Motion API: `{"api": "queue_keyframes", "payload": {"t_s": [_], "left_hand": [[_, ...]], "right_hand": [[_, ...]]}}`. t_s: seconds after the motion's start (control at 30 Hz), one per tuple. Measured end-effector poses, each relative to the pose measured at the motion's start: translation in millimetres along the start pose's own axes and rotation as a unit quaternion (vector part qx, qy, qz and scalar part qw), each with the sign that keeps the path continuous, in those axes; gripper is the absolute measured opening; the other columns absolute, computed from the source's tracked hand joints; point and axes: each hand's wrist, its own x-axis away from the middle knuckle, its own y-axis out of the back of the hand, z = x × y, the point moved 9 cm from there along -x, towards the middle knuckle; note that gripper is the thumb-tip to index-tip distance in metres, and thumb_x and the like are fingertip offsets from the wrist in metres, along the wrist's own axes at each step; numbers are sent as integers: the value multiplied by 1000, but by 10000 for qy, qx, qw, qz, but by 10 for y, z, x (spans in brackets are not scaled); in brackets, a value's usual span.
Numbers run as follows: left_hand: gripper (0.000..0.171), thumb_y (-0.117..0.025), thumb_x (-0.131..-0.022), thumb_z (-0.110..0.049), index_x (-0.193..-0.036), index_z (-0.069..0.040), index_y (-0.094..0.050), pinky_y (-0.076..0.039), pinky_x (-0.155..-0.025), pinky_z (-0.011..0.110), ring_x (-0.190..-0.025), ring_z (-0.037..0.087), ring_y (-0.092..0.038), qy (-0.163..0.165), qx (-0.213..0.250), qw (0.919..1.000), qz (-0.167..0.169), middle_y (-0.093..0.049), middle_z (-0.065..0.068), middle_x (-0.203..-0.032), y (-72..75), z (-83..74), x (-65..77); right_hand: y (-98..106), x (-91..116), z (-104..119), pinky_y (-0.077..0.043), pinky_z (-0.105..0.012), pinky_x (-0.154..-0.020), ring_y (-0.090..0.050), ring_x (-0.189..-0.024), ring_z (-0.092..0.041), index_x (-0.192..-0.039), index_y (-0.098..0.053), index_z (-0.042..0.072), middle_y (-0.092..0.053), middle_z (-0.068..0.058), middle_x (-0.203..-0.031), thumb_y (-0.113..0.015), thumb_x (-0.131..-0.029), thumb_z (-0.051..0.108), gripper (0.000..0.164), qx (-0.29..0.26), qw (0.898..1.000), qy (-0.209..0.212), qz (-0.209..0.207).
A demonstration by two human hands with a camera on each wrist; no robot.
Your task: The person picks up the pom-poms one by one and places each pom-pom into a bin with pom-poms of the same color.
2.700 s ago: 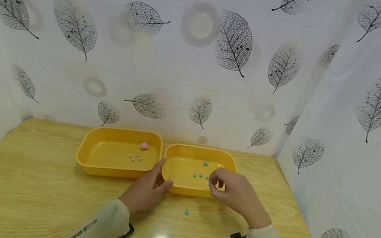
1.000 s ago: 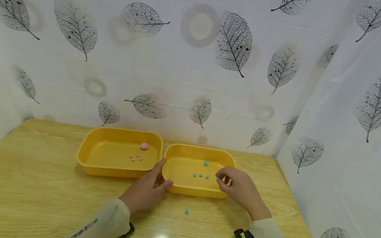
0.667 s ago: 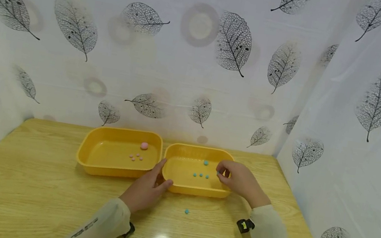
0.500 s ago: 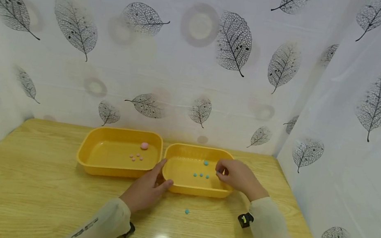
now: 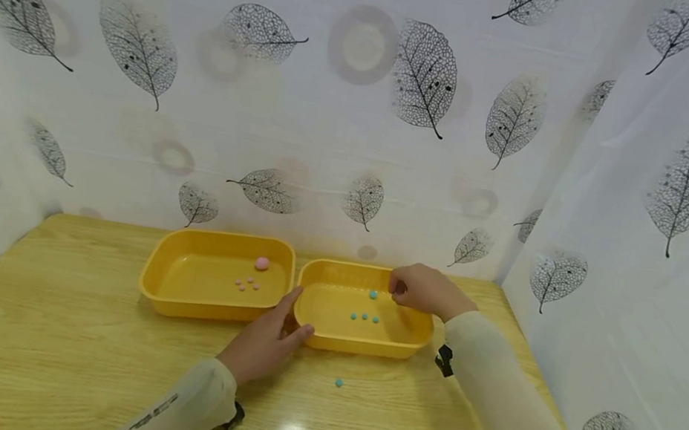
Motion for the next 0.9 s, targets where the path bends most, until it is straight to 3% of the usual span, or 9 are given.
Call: {"api": "queue_keyframes", "payload": {"t_s": [0.2, 0.3, 0.47, 0.57, 0.73, 0.9], "left_hand": [[80, -59, -103, -51, -167, -22, -21, -47, -107, 58, -126, 32, -61, -30, 17, 10000, 30, -59, 11, -141, 3, 4, 1], [80, -60, -103, -52, -167, -23, -21, -47, -106, 57, -123, 30, -61, -21, 40, 10000, 37, -61, 10, -137, 5, 3, 1], [81, -59, -102, -54, -167, -25, -20, -43, -111, 59, -135, 36, -55, 22, 19, 10000, 53, -52, 14, -153, -2, 9, 1], [81, -59, -102, -54, -167, -26, -19, -40, -113, 61, -141, 38, -50, 23, 30, 10000, 53, -45, 14, -160, -7, 5, -2], [81, -58, -102, -55, -167, -26, -19, -39, -113, 61, -142, 38, -48, 41, 60, 9999, 77, -43, 13, -161, -12, 4, -2], [83, -57, -102, -58, -167, -27, -18, -41, -112, 61, -139, 37, -51, 46, 92, 9999, 85, -45, 13, -159, -8, 13, -7]], "right_hand": [[-219, -97, 29, -48, -32, -76, -52, -78, -14, -87, -67, 17, -62, 5, -85, -64, -91, -1, 18, 401, 9970, -139, 654], [-316, -111, 59, -39, -31, -69, -43, -71, -14, -77, -58, 17, -51, 5, -75, -58, -89, -5, 25, 350, 9957, -218, 834], [-408, -117, 157, -34, -28, -66, -37, -67, -12, -75, -57, 14, -45, 5, -71, -59, -91, -7, 27, 373, 9948, 99, 944], [-412, -101, 185, -38, -27, -67, -43, -69, -10, -80, -64, 14, -53, 6, -75, -61, -92, -5, 23, 425, 9944, 229, 941], [-348, -50, 167, -44, -30, -71, -48, -74, -12, -89, -67, 13, -60, 4, -84, -63, -92, -1, 15, 285, 9953, -51, 927], [-171, 48, 325, -54, -35, -82, -60, -85, -13, -105, -72, 11, -69, 3, -99, -68, -97, 9, 10, 210, 9984, 84, 512]]}}
